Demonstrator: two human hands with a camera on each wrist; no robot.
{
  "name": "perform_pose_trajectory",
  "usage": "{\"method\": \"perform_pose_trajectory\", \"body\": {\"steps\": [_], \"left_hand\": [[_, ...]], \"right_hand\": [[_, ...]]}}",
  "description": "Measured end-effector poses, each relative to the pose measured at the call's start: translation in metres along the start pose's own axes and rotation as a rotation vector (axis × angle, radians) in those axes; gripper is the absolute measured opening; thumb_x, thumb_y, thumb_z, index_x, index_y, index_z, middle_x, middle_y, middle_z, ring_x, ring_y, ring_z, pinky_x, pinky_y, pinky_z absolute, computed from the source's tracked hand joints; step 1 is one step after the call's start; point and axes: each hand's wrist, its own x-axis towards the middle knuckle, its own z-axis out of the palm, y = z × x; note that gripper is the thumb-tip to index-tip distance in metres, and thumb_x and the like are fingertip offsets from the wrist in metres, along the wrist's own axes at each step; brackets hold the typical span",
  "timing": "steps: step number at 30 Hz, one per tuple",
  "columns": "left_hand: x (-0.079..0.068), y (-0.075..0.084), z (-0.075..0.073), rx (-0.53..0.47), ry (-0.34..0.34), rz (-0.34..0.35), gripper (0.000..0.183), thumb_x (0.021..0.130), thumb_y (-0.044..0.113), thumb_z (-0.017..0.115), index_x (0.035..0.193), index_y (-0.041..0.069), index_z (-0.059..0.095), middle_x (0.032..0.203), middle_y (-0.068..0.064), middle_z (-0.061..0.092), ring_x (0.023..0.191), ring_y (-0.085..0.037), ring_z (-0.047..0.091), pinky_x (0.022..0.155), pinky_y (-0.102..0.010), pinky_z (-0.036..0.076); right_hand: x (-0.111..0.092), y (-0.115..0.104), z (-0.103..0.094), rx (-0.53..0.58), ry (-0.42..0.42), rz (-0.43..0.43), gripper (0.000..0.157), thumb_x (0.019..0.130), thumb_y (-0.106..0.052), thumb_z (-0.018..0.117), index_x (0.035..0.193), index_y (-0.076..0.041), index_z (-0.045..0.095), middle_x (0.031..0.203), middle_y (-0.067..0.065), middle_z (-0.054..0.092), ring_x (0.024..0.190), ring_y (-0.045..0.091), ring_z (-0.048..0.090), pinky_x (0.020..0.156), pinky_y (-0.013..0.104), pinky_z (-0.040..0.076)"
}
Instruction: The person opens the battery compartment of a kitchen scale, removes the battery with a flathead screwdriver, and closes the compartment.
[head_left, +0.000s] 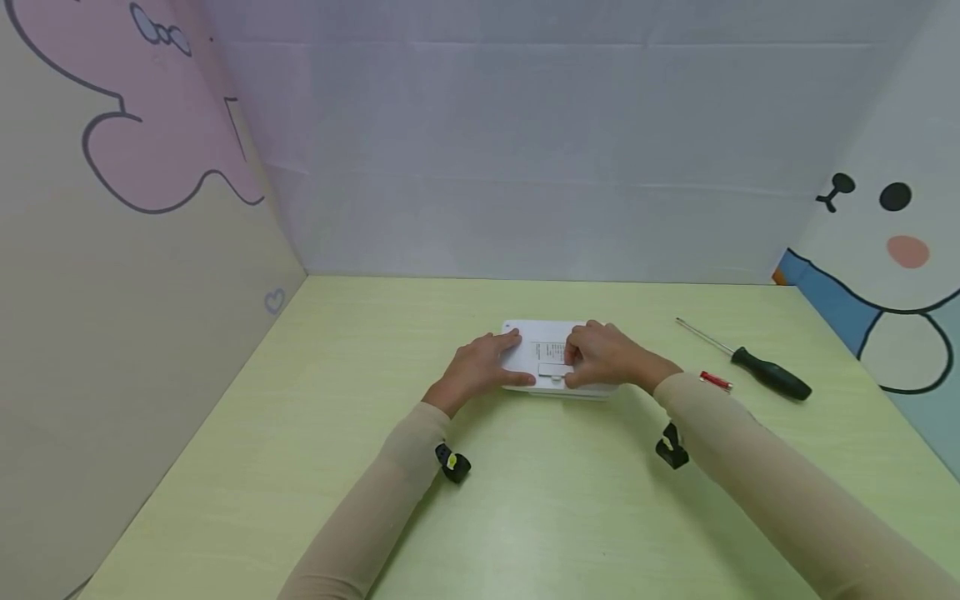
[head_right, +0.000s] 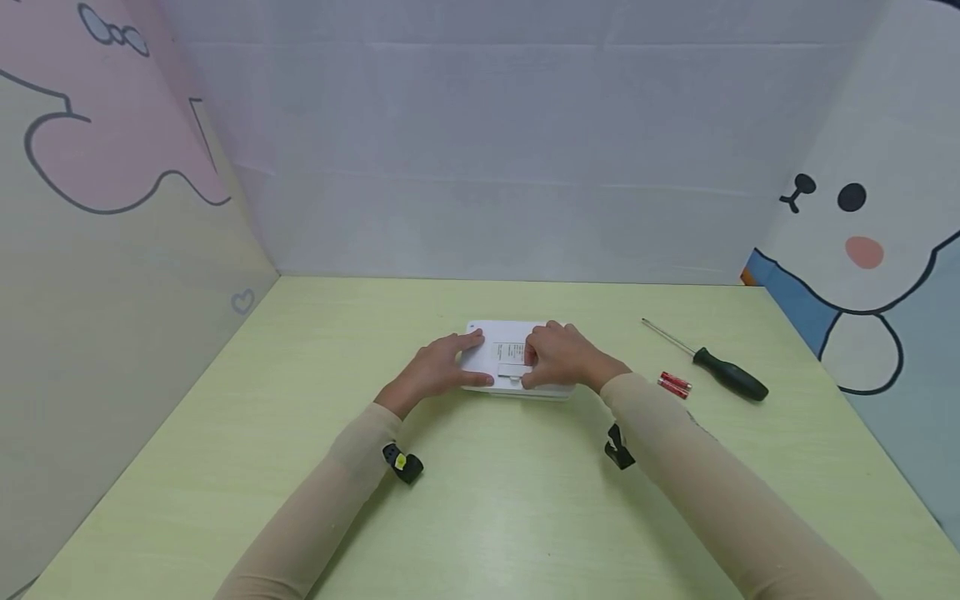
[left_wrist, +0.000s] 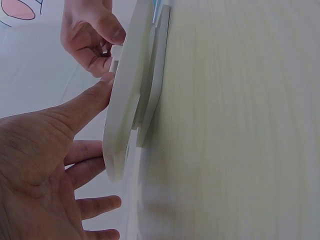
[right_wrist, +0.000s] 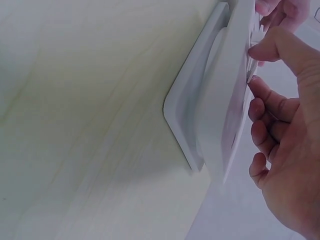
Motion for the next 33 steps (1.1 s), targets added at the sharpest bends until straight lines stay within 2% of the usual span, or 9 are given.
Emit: {"method": "perform_pose_trajectory", "body": {"steps": [14,19,21,24,28,33], "left_hand": [[0.0,-0.001,0.0,-0.005,0.008,-0.001,0.087,0.078,0.054,0.077,0.151,0.024,0.039,0.154,-0.002,0.042,0.14,-0.024,0.041,0.109,-0.045,0.037],[0.0,-0.001,0.001,-0.004,0.01,0.001,0.087,0.077,0.054,0.077,0.151,0.024,0.04,0.153,-0.002,0.043,0.137,-0.024,0.044,0.108,-0.044,0.038],[0.0,0.0,0.001,0.0,0.009,0.0,0.087,0.077,0.055,0.077,0.15,0.024,0.04,0.153,-0.002,0.043,0.137,-0.024,0.044,0.108,-0.045,0.038],[0.0,0.0,0.0,0.0,0.006,-0.005,0.088,0.077,0.055,0.077,0.151,0.024,0.04,0.154,-0.001,0.043,0.138,-0.024,0.043,0.11,-0.047,0.036],[0.0,0.0,0.0,-0.002,0.004,-0.009,0.088,0.077,0.055,0.077,0.151,0.025,0.04,0.155,0.0,0.041,0.14,-0.025,0.041,0.111,-0.048,0.034],[0.0,0.0,0.0,-0.005,0.004,-0.011,0.088,0.077,0.055,0.077,0.151,0.025,0.039,0.155,-0.001,0.041,0.14,-0.025,0.04,0.111,-0.048,0.034]], "right_hand": [[-0.001,0.002,-0.001,0.024,-0.011,0.017,0.022,0.077,-0.035,0.071,0.083,-0.015,0.064,0.086,-0.001,0.057,0.083,0.019,0.046,0.073,0.033,0.034],[-0.004,0.003,0.0,0.03,0.028,0.03,0.027,0.078,-0.039,0.072,0.086,-0.014,0.065,0.088,0.0,0.059,0.084,0.021,0.047,0.072,0.034,0.036],[-0.007,0.003,0.002,0.025,0.067,0.046,0.034,0.079,-0.044,0.072,0.093,-0.013,0.067,0.095,0.003,0.061,0.089,0.023,0.049,0.075,0.037,0.038],[-0.01,0.005,0.007,-0.001,0.118,0.076,0.056,0.08,-0.055,0.07,0.115,-0.012,0.066,0.117,0.01,0.06,0.106,0.03,0.051,0.083,0.046,0.04],[-0.012,0.006,0.011,-0.036,0.132,0.118,0.085,0.08,-0.063,0.066,0.143,-0.01,0.048,0.144,0.016,0.046,0.131,0.039,0.039,0.097,0.059,0.036],[-0.011,0.007,0.013,-0.051,0.131,0.137,0.094,0.079,-0.064,0.067,0.151,-0.009,0.037,0.153,0.016,0.036,0.141,0.041,0.029,0.106,0.065,0.03]]}}
